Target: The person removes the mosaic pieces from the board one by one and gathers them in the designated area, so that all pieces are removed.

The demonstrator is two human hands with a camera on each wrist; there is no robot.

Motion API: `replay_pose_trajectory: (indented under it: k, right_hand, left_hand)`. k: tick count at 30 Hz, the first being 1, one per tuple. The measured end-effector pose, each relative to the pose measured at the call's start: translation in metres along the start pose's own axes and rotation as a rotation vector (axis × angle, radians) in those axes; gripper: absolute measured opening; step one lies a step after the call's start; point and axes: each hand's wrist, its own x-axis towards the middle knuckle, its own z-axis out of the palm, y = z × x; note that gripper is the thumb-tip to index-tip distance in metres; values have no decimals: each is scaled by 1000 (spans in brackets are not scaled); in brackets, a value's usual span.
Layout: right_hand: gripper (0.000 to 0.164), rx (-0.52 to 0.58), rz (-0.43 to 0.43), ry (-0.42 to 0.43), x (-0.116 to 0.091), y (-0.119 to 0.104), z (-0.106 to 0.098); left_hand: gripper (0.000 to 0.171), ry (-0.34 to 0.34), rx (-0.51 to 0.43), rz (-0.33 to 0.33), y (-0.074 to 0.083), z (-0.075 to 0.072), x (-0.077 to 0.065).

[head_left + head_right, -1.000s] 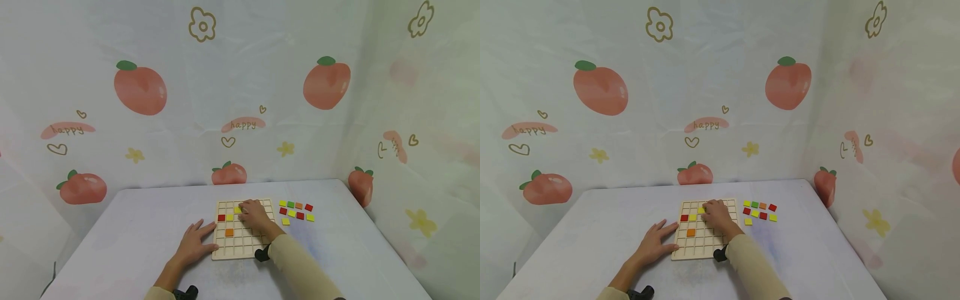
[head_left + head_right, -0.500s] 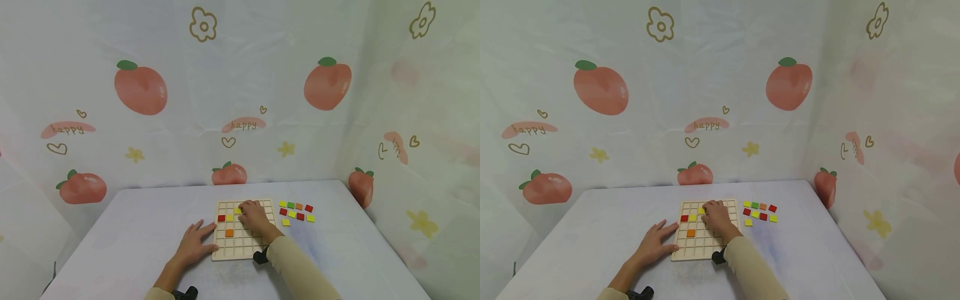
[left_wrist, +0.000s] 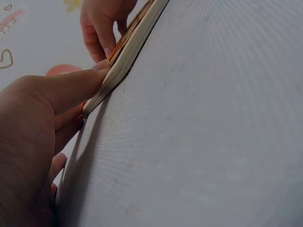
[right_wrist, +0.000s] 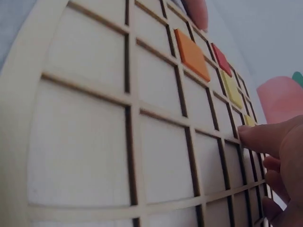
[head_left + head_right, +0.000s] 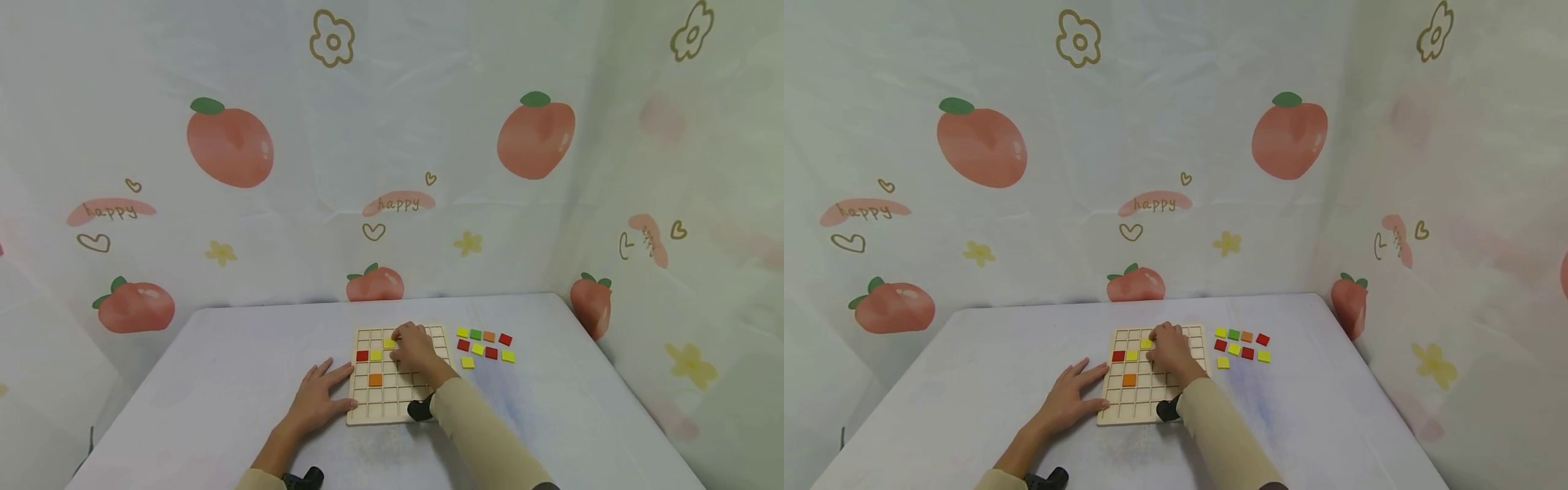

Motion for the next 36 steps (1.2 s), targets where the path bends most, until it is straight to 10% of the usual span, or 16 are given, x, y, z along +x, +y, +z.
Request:
replay_pose_trajectory:
  k: [22,36]
  right_hand:
    - [14,272,15,201,-6,3,10]
    - [14,299,-25,180,-3,1,10]
  left_hand:
    - [76,0,5,-9,0,1,-1]
    - [76,-1,14,-3,2,-1,-2]
